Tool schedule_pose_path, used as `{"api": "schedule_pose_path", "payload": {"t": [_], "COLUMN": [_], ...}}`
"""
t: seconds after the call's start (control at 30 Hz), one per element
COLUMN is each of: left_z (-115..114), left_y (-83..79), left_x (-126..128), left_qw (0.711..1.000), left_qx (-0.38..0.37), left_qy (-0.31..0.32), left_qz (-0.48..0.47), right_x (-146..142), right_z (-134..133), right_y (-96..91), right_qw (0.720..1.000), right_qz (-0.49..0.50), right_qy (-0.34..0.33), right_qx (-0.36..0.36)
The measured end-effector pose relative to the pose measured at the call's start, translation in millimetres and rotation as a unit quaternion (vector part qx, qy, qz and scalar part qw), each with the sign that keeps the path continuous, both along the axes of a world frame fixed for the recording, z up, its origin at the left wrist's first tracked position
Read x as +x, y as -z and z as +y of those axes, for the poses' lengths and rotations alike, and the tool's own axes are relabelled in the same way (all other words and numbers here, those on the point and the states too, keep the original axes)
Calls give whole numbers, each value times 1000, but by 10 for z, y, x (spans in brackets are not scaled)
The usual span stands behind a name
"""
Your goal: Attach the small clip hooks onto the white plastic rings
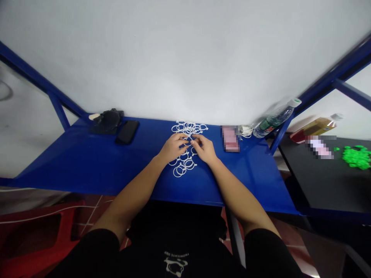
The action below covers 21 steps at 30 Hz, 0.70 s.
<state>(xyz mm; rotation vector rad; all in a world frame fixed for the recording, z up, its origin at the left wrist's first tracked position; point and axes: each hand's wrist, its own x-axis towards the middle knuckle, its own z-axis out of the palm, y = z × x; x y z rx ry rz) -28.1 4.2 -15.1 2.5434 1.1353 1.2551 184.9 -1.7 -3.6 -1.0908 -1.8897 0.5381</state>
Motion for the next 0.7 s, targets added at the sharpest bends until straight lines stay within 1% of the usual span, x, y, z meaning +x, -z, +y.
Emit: {"api": "schedule_pose_path", "payload": {"t": [0.07, 0.17, 0.23, 0.33, 0.4, 0.43, 0.47, 0.53, 0.6, 0.7], "left_z": [-33, -75, -92, -97, -89, -83, -78, -72, -73, -84], "left_y": [-16, -55, -84, -113, -112, -107, -99, -82, -72, -70], "left_x": [50, 95, 100, 86, 73, 68, 64, 59, 58, 58], "left_qw": [1000, 999, 998, 995, 991, 990, 987, 983, 980, 976], "left_qx": [-7, -37, -67, -99, -116, -126, -136, -155, -168, -179], "left_qy": [20, 25, 12, -27, -57, -68, -76, -83, -88, -100], "left_qz": [12, 15, 17, 13, 14, 18, 25, 45, 63, 79], "right_x": [10, -14, -27, 0, 49, 77, 104, 148, 174, 194], "right_z": [24, 23, 20, 52, 101, 129, 157, 202, 227, 241], "right_y": [29, 45, 53, 76, 93, 99, 105, 113, 122, 141], "right_qw": [1000, 999, 999, 999, 998, 996, 995, 989, 980, 971], "right_qz": [15, 11, 9, -13, -41, -59, -82, -140, -196, -236], "right_qy": [-1, -26, -20, 24, 56, 62, 57, 26, 0, 4], "right_qx": [-27, -37, -39, -22, -1, 10, 21, 36, 38, 33]}}
